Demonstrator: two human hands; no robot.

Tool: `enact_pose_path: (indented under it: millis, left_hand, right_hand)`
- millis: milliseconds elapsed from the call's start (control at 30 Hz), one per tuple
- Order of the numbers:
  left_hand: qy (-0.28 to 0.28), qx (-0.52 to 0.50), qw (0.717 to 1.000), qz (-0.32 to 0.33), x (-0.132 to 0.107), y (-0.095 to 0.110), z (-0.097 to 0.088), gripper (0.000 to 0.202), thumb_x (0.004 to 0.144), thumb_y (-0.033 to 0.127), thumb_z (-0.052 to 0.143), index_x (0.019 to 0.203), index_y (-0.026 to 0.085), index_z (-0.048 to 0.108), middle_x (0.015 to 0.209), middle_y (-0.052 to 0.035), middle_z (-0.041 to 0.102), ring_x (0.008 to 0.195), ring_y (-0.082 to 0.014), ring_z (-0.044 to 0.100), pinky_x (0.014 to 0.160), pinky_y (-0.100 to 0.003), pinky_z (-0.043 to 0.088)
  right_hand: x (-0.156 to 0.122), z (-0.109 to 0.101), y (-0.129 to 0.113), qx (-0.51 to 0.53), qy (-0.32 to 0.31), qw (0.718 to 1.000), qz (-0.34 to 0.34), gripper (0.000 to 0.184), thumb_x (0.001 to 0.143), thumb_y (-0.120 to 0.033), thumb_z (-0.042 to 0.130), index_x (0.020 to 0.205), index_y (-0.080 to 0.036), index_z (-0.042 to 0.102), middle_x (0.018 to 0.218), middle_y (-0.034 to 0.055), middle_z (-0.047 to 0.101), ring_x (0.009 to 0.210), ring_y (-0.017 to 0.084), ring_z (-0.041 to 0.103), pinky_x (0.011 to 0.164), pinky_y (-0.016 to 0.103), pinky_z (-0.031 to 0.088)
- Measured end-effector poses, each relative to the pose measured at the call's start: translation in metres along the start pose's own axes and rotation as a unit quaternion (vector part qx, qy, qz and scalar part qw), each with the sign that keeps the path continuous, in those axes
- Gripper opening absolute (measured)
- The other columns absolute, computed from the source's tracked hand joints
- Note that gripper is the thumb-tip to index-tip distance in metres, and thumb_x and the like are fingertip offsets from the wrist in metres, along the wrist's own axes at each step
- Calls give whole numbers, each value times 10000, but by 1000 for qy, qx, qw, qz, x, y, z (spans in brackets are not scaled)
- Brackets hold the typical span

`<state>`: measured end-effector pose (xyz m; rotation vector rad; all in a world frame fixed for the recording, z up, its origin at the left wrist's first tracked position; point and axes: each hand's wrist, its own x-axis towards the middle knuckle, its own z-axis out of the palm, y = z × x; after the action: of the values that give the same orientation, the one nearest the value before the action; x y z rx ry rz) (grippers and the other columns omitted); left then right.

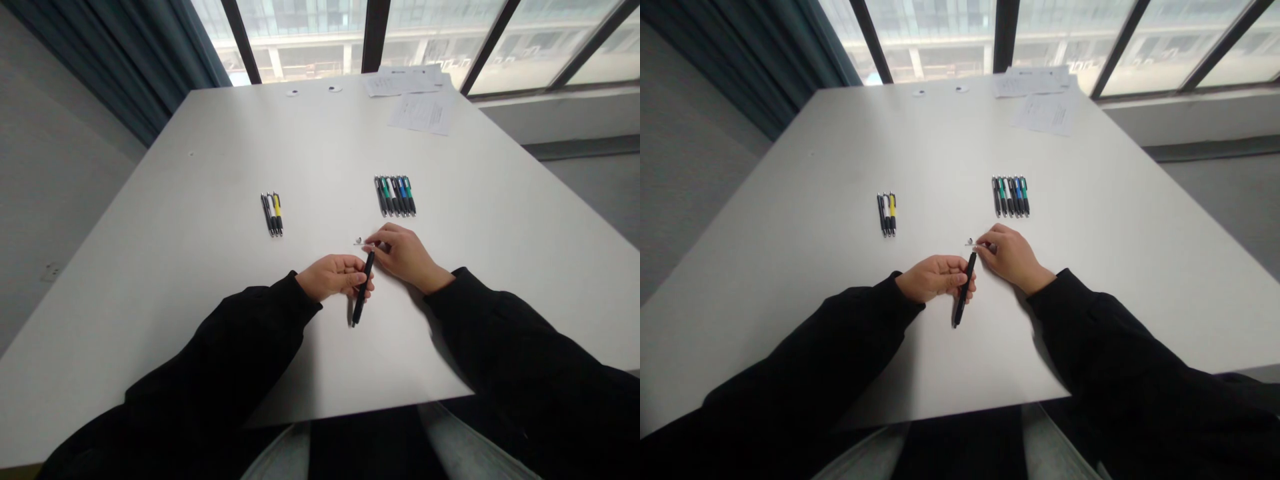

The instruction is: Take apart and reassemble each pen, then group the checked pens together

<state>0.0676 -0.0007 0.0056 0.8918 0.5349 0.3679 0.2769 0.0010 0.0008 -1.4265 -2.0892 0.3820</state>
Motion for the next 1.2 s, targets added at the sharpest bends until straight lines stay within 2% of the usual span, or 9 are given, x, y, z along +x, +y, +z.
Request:
enact_pose_path:
  millis: [267, 400, 600, 667, 767, 833, 967, 1100, 1200]
  left_hand:
    - [7, 1, 1000, -2, 0, 0, -2, 394, 701, 358, 844, 894, 97, 622, 842, -97, 705, 742, -180, 692, 729, -343, 567]
    - [-4, 2, 1000, 3, 0, 0, -2, 364, 722, 339, 830, 893, 98, 616, 850, -104, 706, 743, -181, 690, 726, -348, 568]
    - [3, -3, 1000, 2, -2, 2, -2, 344, 732, 318, 824, 895, 91, 622, 832, -90, 697, 743, -181, 688, 739, -353, 565]
    - [5, -9, 1000, 1, -3, 1, -2, 348, 727, 314, 827, 897, 87, 624, 830, -93, 697, 743, -184, 688, 740, -356, 562]
    - [15, -16, 1000, 1, -4, 1, -3, 350, 725, 308, 829, 905, 84, 628, 826, -93, 697, 734, -186, 689, 727, -355, 562]
    - [21, -16, 1000, 2, -5, 0, -3, 348, 726, 305, 828, 905, 81, 630, 823, -91, 697, 726, -185, 691, 719, -350, 563]
    - [20, -9, 1000, -3, -5, 0, -4, 351, 727, 314, 828, 900, 78, 634, 806, -91, 700, 708, -183, 694, 704, -341, 566]
    - [18, 0, 1000, -9, -5, -1, -4, 351, 724, 329, 829, 893, 83, 646, 798, -94, 705, 691, -179, 692, 679, -322, 564]
    - [17, 6, 1000, -13, -5, -1, -5, 361, 717, 340, 833, 895, 85, 649, 795, -97, 708, 683, -178, 689, 676, -321, 558]
  right_hand:
    - [-2, -3, -10, -34, -16, 999, 4, 117, 863, -262, 598, 866, -177, 679, 847, 39, 638, 675, 141, 546, 645, 271, 388]
    - [-1, 1, -11, -41, -14, 999, 11, 151, 860, -316, 625, 881, -191, 707, 862, 37, 648, 677, 143, 552, 637, 271, 375]
    - [1, 6, -14, -46, -26, 999, -8, 187, 902, -284, 559, 864, -187, 714, 843, 44, 648, 669, 142, 543, 624, 274, 362]
    - [0, 4, -13, -16, -24, 1000, -8, 151, 883, -262, 572, 847, -172, 688, 804, 40, 635, 652, 136, 524, 616, 269, 363]
    - [-1, -5, -6, 104, -25, 994, 33, 122, 869, -255, 589, 799, -164, 630, 691, 11, 602, 598, 119, 492, 580, 251, 367]
    - [-1, -11, 1, 220, -44, 971, 87, 167, 881, -300, 594, 785, -165, 607, 643, 1, 605, 551, 110, 490, 539, 241, 371]
    - [0, -19, 13, 423, -95, 889, 146, 237, 829, -372, 697, 770, -155, 621, 639, 18, 656, 495, 101, 529, 497, 236, 405]
    - [-1, -17, 16, 540, -98, 818, 171, 248, 719, -330, 813, 759, -154, 643, 617, -2, 642, 484, 85, 519, 470, 215, 396]
    - [-1, -16, 14, 580, -110, 784, 192, 231, 671, -272, 842, 776, -141, 683, 614, -9, 630, 491, 75, 510, 456, 201, 377]
